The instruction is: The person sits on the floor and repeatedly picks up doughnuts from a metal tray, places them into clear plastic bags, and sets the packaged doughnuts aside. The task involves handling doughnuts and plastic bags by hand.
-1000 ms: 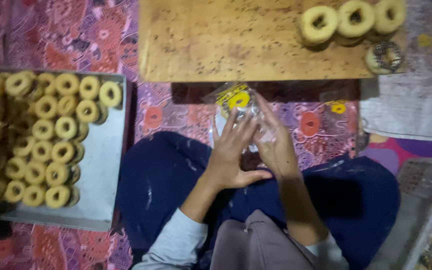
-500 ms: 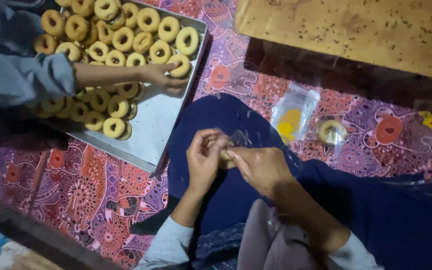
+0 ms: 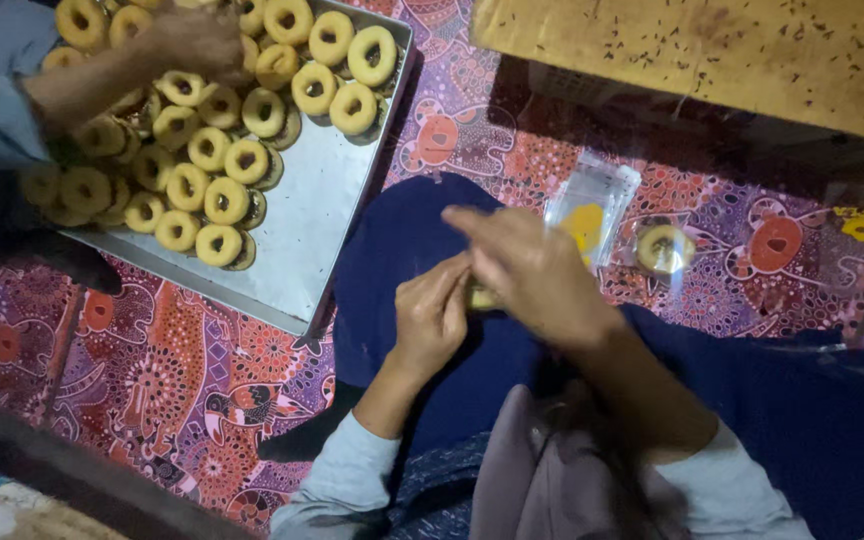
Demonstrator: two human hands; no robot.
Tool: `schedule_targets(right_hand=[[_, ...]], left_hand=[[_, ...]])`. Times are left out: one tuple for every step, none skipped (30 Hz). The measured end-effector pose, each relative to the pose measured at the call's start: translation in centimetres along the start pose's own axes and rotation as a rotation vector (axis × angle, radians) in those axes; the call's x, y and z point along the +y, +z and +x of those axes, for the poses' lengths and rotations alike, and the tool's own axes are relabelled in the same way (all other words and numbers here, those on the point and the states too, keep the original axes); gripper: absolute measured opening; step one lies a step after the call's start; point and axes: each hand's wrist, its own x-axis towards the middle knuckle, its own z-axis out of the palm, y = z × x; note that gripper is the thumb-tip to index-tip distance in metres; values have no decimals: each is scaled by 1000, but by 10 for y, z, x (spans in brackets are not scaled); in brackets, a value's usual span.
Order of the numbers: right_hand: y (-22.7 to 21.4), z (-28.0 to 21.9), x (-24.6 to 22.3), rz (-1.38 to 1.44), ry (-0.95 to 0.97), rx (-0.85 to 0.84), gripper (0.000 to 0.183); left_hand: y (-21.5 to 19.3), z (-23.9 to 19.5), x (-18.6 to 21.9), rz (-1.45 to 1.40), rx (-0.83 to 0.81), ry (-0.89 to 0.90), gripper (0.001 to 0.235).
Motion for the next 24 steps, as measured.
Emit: schedule_targets(right_hand=[[-10,9,-3,40,96,8,34],[-23,14,-3,80,541,-79,38],[-34,22,-3,116,960,-156,44],[-36,20,-8,56,693,-17,37],[-38,16,-10,-11,420,115,31],[-36,15,-5,-74,145,246,25],[-28,-4,-3,-76,45,236,25],[-15,-20,3,-77,-55,227,25],[-4,-33,11,-87,-167,220,25],[3,-46,16,-62,-183,190,27],[9,-47,25,-46,-226,176,28],[11,-46,27,-31,-268,161,30],[11,-40,29,-67,-279,133,33],[8,-32,29,-104,-290,106,36],[2,-29,24,-130,-287,71,39],[-2,-22,21,-106,-200,53,39],[-9,-16,20,-84,-87,54,39],[-17,-11,22,-37,64,64,39],[-22,-6,28,24,299,50,39],[-26,-7,35,72,521,37,39],[-25,-5,46,136,635,13,39],[-18,-15,53,244,644,-9,39],[-7,-34,58,409,609,-34,39],[13,-43,72,642,535,-66,39]], left_hand=[[-1,0,5,22,-20,43,19],[-3,0,11,-54,19,-48,20],[-3,5,15,-126,77,-118,20],[-4,11,19,-200,134,-188,21],[-2,20,20,-251,155,-240,23],[3,30,19,-304,176,-291,24],[3,22,23,-351,157,-386,26],[5,13,26,-313,146,-367,26],[8,10,27,-284,141,-335,25],[8,6,29,-256,136,-303,25],[11,12,27,-211,115,-277,24],[12,18,25,-167,94,-251,24],[11,20,25,-119,75,-235,23],[10,22,23,-97,43,-193,23],[8,16,24,-72,3,-168,24],[6,11,26,-48,-38,-143,24],[5,9,27,-58,-55,-169,24],[4,7,30,-68,-73,-194,25],[5,8,33,-79,-86,-213,25],[4,10,36,-173,2,-265,25],[4,13,40,-266,107,-311,24],[4,18,43,-360,211,-355,24],[5,24,45,-414,270,-408,25],[9,29,46,-469,328,-461,27]])
